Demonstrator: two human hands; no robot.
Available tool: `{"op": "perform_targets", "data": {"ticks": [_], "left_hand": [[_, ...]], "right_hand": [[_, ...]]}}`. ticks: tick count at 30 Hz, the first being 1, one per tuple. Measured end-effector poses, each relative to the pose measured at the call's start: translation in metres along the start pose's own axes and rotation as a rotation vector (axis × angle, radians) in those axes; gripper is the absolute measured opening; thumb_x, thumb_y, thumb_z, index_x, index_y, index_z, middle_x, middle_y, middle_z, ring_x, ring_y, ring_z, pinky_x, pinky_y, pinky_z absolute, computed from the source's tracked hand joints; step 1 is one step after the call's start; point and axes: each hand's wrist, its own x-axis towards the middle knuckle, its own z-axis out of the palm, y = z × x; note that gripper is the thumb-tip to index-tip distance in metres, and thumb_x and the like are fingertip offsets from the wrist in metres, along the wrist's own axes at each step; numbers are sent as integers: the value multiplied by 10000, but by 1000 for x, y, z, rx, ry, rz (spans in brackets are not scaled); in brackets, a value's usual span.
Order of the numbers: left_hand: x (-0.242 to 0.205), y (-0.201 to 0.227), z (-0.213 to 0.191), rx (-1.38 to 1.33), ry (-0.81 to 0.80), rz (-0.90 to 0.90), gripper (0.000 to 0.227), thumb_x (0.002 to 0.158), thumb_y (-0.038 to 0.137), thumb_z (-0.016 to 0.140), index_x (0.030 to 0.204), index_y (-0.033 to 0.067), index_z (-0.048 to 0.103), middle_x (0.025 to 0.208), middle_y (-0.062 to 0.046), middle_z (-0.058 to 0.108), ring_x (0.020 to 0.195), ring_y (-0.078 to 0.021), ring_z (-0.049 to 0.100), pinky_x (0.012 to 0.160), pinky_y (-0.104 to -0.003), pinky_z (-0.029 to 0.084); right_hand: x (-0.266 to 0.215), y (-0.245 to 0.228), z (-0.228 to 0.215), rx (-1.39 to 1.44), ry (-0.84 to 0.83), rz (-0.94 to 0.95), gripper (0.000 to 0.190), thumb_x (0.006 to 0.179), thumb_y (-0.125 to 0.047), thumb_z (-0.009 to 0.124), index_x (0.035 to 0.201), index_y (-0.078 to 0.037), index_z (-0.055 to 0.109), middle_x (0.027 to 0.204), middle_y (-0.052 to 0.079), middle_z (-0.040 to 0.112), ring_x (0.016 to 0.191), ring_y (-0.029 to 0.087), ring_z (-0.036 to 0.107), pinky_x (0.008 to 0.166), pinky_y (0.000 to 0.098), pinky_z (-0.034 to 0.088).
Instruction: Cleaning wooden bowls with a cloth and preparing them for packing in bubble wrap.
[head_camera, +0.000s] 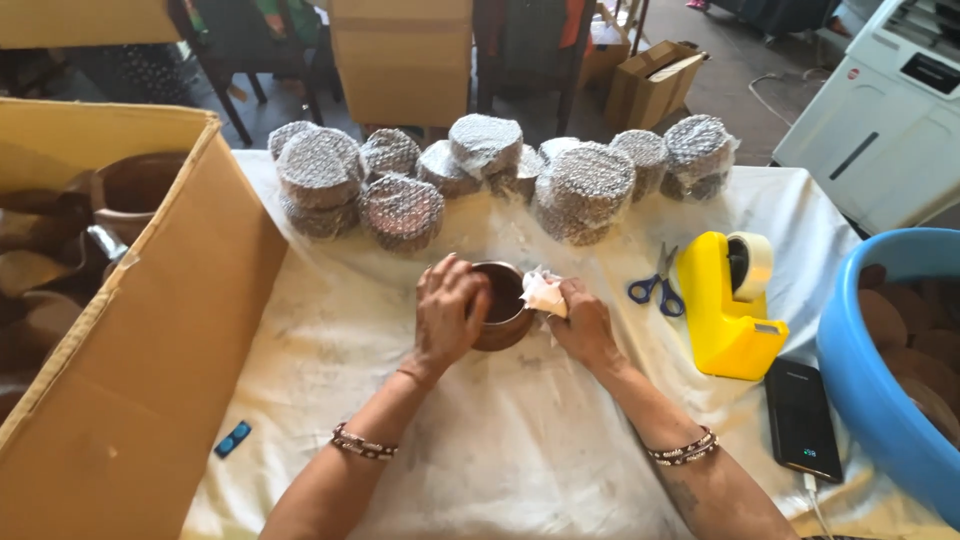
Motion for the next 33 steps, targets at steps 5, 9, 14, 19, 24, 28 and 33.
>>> {"op": "perform_targets", "data": {"ticks": [5,9,14,19,24,28,33], "left_hand": [[-8,11,-4,-64,-10,565,256,783,359,758,860,140,650,1044,-114,718,1079,-283,646,1082,-485,342],[-14,8,2,-59,-302,423,233,847,296,751,851,92,639,845,-51,672,887,-256,633,933,-425,426],[-21,12,6,-207,-179,311,218,915,286,729,871,91,644,824,-52,658,833,-250,620,869,-426,425],[-59,-2,55,-1254,-221,-144,257,996,223,652,1143,13,640,1004,39,641,917,-77,547,781,-275,473],[-88,-21,107,-1722,-270,-745,323,958,222,542,1251,106,614,943,22,656,814,-90,546,707,-240,460],[-62,22,43,-1197,-363,-284,247,1123,257,511,1041,35,580,856,54,483,824,-68,408,732,-225,385],[-56,24,28,-1006,-384,-170,260,1102,283,484,1031,44,557,794,0,450,775,-110,410,701,-253,387]], "right_hand": [[1,16,11,10,36,3,435,777,-120,706,1201,-49,644,1178,176,669,1039,404,663,875,459,534],[0,15,9,77,90,69,365,820,-152,714,1165,-51,651,1115,178,690,1025,396,677,866,449,537],[-10,-34,-15,192,276,-23,368,893,-188,656,1243,-77,632,1203,151,688,1100,361,690,929,419,552],[-28,-94,-33,-182,328,-734,534,795,-463,810,1226,-183,667,1313,67,638,1266,322,605,1114,545,422],[-19,-85,-32,-68,373,-522,461,840,-388,762,1233,-169,662,1271,79,651,1244,290,632,1086,490,462],[-11,-21,-17,418,241,118,299,994,-254,647,1175,-20,687,1086,209,656,958,340,614,843,445,474],[0,33,12,1308,-56,577,219,1025,-194,551,1111,-36,676,988,120,695,818,191,669,735,349,543]]}}
